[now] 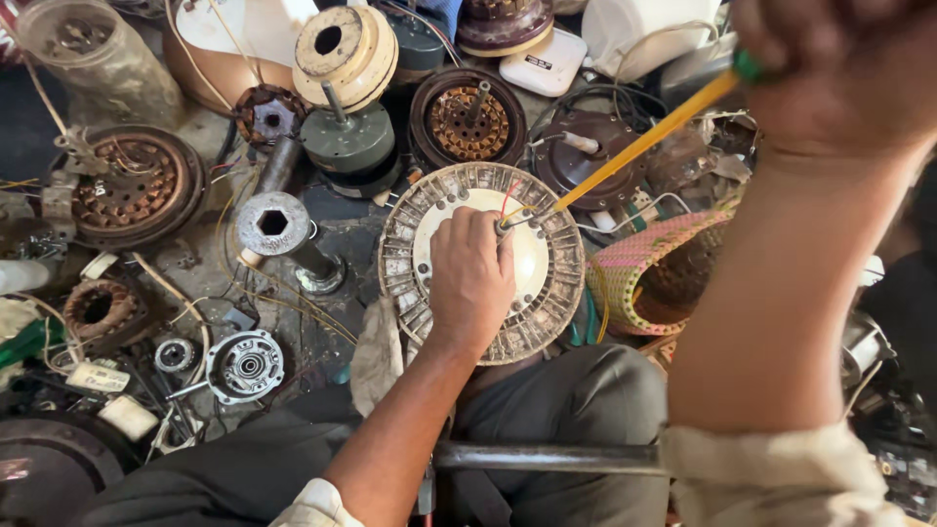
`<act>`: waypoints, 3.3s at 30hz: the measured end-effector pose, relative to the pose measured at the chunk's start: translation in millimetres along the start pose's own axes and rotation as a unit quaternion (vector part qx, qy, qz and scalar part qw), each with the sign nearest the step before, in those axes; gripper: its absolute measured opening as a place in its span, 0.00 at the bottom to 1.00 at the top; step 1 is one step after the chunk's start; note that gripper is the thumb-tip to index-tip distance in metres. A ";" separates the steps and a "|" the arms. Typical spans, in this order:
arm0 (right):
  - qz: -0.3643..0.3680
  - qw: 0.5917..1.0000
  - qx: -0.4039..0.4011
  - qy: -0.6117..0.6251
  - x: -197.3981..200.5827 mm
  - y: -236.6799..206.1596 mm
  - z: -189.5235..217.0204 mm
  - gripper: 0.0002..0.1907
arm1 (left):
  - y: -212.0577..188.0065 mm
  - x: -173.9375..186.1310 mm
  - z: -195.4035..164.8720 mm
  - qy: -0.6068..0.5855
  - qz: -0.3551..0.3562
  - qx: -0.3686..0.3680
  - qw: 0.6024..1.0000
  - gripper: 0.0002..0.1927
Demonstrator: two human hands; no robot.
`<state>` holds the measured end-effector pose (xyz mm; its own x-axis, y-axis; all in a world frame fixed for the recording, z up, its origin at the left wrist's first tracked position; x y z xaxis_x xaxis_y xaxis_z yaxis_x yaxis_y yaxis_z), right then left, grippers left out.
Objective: The person is repairing an electrical component, likely a fan motor stator. They use a screwdriver to tighten screws on the central hub, wipe the component with a cloth, and use pliers to adjust wires. The person also picks up and places a small cylindrical part onto the hub.
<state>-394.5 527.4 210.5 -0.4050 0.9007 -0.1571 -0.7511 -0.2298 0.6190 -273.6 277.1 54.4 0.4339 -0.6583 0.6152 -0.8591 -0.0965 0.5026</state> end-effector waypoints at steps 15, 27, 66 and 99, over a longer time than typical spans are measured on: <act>-0.212 0.962 0.121 -0.125 -27.4 -12.9 -9.5 0.23 | 4.7 -1.8 -1.4 -0.031 -0.013 0.021 0.999 0.13; -0.265 0.950 0.149 -0.077 -58.0 7.0 8.5 0.23 | 9.9 25.2 5.4 -0.188 0.053 0.053 0.979 0.18; -0.460 0.865 -0.183 -0.079 -10.9 -326.0 94.9 0.11 | -111.7 156.6 65.9 -0.403 0.054 0.192 0.893 0.25; 0.154 0.928 -0.195 -0.278 -421.9 -281.4 78.9 0.18 | -265.4 203.9 151.4 -0.858 0.098 0.283 0.417 0.27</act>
<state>28.9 241.1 163.3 -0.3818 0.7958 0.4701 -0.8195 -0.5267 0.2259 1.7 55.5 -45.5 -0.0765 -0.2127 -0.9741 -0.9697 0.2433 0.0231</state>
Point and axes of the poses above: each hand's wrist, its own y-axis towards the middle knuckle, its own x-axis out of the back of the hand, z = x × y, the point moved 3 cm from there along y, towards the middle knuckle, and after that the axes turned 2 degrees about x, right-handed, at the moved point
